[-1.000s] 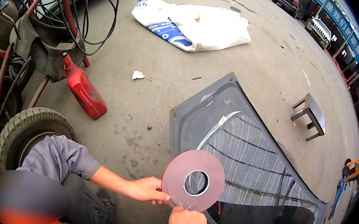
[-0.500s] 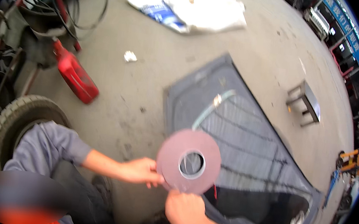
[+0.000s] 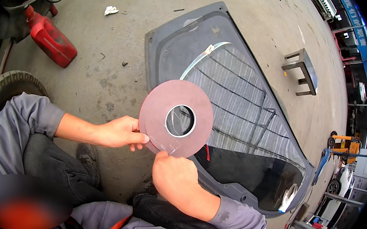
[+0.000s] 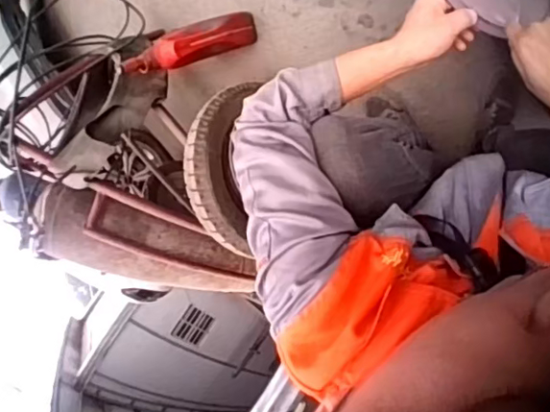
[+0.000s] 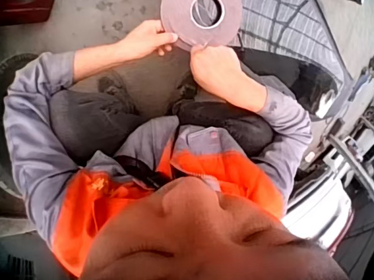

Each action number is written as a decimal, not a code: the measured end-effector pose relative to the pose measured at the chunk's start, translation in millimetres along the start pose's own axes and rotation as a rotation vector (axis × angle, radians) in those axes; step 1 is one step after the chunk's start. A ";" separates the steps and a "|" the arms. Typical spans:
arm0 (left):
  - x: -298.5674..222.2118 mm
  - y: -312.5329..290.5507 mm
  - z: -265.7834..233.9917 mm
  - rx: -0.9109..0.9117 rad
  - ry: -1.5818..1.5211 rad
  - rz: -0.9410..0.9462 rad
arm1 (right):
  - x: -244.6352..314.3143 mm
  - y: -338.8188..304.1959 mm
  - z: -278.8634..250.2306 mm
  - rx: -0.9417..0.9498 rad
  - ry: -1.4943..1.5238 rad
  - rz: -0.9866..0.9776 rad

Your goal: The person uses a utility knife to cut a strip of red tape and applies it along the edge of a car door. They then smooth the tape down with their fingers.

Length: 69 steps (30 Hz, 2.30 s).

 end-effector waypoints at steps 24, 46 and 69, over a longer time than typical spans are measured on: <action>-3.7 -2.3 -0.3 0.014 0.093 0.024 | -2.1 5.8 8.0 -0.137 -0.010 -0.038; 0.4 -0.6 4.2 0.051 0.012 0.041 | 3.5 3.7 4.9 -0.002 -0.117 0.049; 3.7 4.6 6.1 0.042 -0.048 0.008 | -1.1 4.5 7.5 -0.014 -0.012 0.000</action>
Point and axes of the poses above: each hand's wrist, its own y-axis towards the middle knuckle, its own z-axis out of the palm, x = y × z, the point moved 6 cm from there along y, towards the middle knuckle, and after that the axes turned 12 degrees about -x, right-handed, at the moved point
